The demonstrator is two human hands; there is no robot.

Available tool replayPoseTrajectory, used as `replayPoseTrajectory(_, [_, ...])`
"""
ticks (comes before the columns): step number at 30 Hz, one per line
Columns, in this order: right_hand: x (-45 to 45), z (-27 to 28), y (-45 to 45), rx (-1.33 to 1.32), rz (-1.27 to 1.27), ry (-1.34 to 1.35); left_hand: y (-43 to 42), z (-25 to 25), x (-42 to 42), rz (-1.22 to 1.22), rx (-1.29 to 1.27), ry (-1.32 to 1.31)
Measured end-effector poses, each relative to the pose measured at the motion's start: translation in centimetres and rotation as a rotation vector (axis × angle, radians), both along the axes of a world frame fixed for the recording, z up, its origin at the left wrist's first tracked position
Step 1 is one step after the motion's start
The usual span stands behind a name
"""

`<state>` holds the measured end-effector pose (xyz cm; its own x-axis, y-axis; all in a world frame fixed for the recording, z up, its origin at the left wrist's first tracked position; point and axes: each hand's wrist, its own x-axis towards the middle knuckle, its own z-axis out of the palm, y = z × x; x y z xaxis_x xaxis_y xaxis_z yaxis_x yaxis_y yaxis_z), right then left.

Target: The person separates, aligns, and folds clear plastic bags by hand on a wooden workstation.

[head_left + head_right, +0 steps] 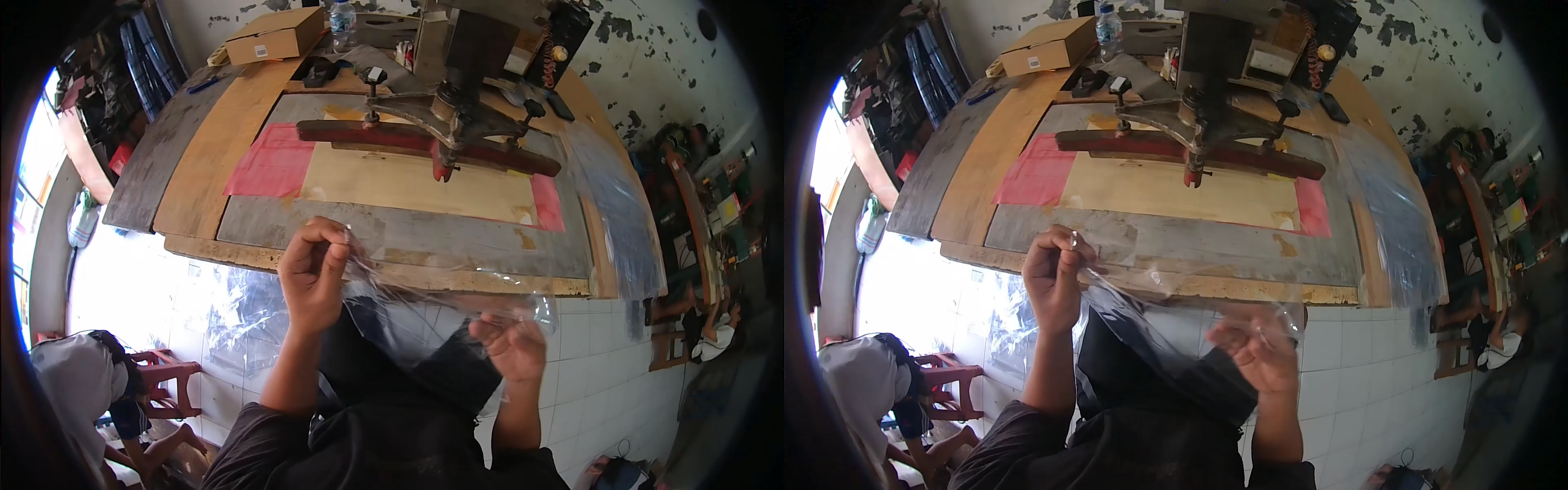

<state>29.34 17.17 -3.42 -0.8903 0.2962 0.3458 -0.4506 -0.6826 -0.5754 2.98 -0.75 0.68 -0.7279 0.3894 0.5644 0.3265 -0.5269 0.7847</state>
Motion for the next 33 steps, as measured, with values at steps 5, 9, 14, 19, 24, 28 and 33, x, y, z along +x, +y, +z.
replayPoseTrajectory(5, [-3.6,-1.1,-3.9,-0.211,0.303,0.097,0.6,0.9,1.8,-0.151,-0.039,0.020])
replayPoseTrajectory(9, [-5.2,1.2,-5.4,0.078,0.064,0.014,0.8,1.4,3.2,-0.098,-0.070,0.238])
replayPoseTrajectory(14, [-5.7,1.7,-5.3,0.096,0.067,0.112,0.2,1.7,3.9,-0.124,-0.044,0.168])
replayPoseTrajectory(19, [-4.6,1.9,-5.1,0.075,0.096,-0.096,0.4,1.4,4.3,-0.205,-0.030,0.119])
replayPoseTrajectory(24, [-4.7,-0.4,-4.5,0.173,-0.063,-0.026,0.6,2.9,4.8,-0.115,-0.104,0.415])
replayPoseTrajectory(28, [-4.7,2.1,-4.8,0.037,0.001,-0.059,0.7,2.8,5.0,-0.085,-0.139,0.392])
replayPoseTrajectory(33, [-4.9,1.8,-4.5,-0.131,0.129,0.051,0.5,2.1,4.3,-0.064,-0.179,0.519])
